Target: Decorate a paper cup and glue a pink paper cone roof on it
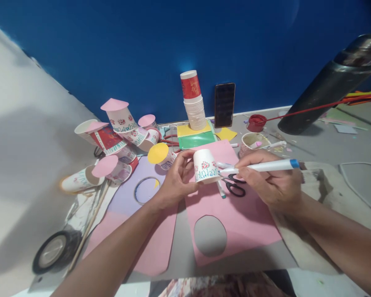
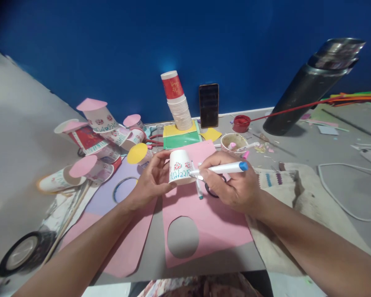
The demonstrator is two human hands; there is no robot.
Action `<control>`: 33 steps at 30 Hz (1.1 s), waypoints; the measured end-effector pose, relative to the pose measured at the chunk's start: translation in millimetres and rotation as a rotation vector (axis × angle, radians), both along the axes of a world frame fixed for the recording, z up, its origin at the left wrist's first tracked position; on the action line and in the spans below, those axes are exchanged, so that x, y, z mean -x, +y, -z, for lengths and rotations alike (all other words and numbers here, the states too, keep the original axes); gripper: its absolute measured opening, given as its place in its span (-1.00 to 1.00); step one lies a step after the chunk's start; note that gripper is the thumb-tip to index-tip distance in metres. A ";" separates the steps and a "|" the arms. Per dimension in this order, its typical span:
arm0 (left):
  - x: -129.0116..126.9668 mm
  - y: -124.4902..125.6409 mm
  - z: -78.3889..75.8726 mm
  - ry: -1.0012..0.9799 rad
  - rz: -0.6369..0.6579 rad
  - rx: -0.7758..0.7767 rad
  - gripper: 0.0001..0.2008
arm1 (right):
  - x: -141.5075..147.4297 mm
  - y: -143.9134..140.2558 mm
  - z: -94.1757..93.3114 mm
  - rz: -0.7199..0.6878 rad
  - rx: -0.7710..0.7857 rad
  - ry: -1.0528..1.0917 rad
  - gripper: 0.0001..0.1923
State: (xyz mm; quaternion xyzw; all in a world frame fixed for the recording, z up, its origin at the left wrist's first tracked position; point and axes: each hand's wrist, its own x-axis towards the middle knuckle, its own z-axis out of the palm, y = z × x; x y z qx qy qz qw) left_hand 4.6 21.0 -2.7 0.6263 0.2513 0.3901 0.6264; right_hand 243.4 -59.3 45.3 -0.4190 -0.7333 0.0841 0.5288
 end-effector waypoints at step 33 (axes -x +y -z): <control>-1.0 -6.2 -10.1 -0.138 0.132 0.245 -0.26 | -2.0 12.8 12.1 -0.042 0.328 -0.096 -0.07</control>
